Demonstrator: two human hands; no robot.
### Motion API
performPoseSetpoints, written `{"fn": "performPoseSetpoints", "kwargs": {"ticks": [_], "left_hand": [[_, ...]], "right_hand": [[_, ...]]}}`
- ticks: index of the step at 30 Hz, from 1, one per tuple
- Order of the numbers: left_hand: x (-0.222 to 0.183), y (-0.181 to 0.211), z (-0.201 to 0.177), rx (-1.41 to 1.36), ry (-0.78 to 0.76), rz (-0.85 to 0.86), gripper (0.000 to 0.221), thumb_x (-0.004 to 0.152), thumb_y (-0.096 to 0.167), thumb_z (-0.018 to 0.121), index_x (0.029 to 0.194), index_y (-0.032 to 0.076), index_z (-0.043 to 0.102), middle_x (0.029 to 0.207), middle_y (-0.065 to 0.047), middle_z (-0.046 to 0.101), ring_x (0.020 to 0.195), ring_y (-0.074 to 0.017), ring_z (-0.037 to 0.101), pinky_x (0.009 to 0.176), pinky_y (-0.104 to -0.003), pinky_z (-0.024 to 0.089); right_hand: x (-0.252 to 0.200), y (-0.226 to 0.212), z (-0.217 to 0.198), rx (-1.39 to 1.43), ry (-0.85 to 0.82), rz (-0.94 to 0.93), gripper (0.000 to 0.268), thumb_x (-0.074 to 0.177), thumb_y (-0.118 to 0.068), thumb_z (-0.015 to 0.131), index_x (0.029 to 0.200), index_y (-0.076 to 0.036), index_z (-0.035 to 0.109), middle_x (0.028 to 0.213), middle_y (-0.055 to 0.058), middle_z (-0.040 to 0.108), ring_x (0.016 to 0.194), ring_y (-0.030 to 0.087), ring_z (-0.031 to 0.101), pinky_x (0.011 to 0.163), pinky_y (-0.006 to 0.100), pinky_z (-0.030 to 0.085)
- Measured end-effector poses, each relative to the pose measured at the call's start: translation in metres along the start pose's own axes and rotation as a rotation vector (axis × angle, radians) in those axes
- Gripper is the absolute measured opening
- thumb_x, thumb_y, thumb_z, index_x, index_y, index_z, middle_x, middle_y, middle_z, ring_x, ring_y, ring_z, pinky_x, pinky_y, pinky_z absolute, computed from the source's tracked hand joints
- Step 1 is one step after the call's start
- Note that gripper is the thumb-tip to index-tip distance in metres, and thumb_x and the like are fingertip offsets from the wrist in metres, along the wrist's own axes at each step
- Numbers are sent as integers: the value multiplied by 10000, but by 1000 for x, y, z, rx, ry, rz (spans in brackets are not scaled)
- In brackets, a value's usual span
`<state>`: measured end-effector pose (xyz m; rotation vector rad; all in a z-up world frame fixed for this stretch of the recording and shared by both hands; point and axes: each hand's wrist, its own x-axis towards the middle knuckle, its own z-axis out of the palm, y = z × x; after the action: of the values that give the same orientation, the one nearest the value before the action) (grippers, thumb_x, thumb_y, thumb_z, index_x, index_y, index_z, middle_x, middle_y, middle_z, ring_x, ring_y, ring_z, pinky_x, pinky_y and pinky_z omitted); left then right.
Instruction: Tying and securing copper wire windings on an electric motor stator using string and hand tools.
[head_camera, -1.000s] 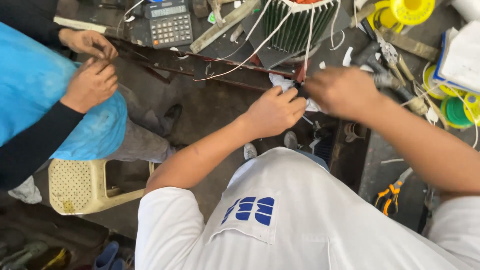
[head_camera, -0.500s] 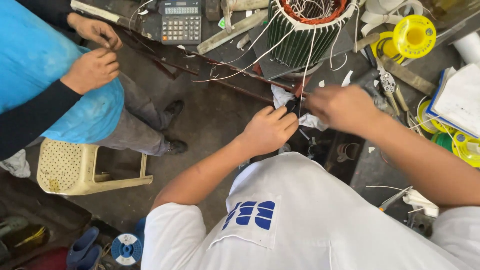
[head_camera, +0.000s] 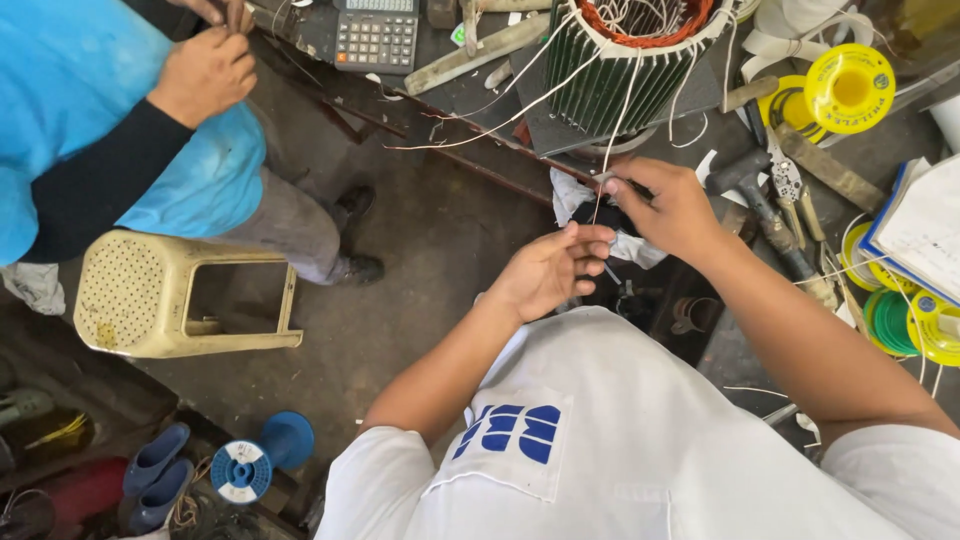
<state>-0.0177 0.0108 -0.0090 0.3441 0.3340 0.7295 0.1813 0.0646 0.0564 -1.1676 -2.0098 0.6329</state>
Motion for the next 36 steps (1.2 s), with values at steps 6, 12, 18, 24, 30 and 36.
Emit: {"fn": "performPoseSetpoints", "kwargs": {"ticks": [6,12,18,24,30,36], "left_hand": [[8,-22,15,27,4,260,159,1041,215,562,1148,97,559,913,-1,590,801,-89,589,638,-210,495],[2,-19,30,919,383,722,74,938,103,716,1002,67,707,838,-76,744,684,-106,702,535,-177,537],[-6,-16,51,1017,399,862,147,944,-20,620,996,42,743,730,-90,740,608,-118,672,541,-240,548],[-1,-16,42,1196,409,986,161,912,-25,626,1012,39,734,721,-78,741,586,-203,653,566,-286,536],[-9,-5,48,1631,405,1106,151,911,24,600,975,67,730,695,-30,700,651,-182,664,568,-267,541],[-4,-5,51,2011,452,1244,153,954,88,529,934,95,681,646,-10,574,660,-159,620,556,-226,509]], "right_hand": [[-11,-9,-18,0,7,-33,71,1022,-57,656,1017,-67,726,805,88,666,738,290,665,632,360,511],[-19,-60,-36,-447,-52,-395,71,952,-59,647,975,-62,714,849,98,658,756,272,673,577,332,531],[-28,-51,-26,-622,-61,-537,69,937,-108,679,872,-90,688,778,44,642,755,228,677,569,268,521],[-21,-42,-26,-707,-43,-619,62,928,-119,683,871,-95,689,775,35,635,747,201,662,549,265,511],[-24,-51,-36,-782,-184,-527,114,927,-203,619,835,-142,646,733,10,588,699,206,644,504,307,503],[3,-31,-59,-1070,-206,-594,87,899,-189,649,828,-146,623,729,-9,559,707,187,644,516,284,494]]}}
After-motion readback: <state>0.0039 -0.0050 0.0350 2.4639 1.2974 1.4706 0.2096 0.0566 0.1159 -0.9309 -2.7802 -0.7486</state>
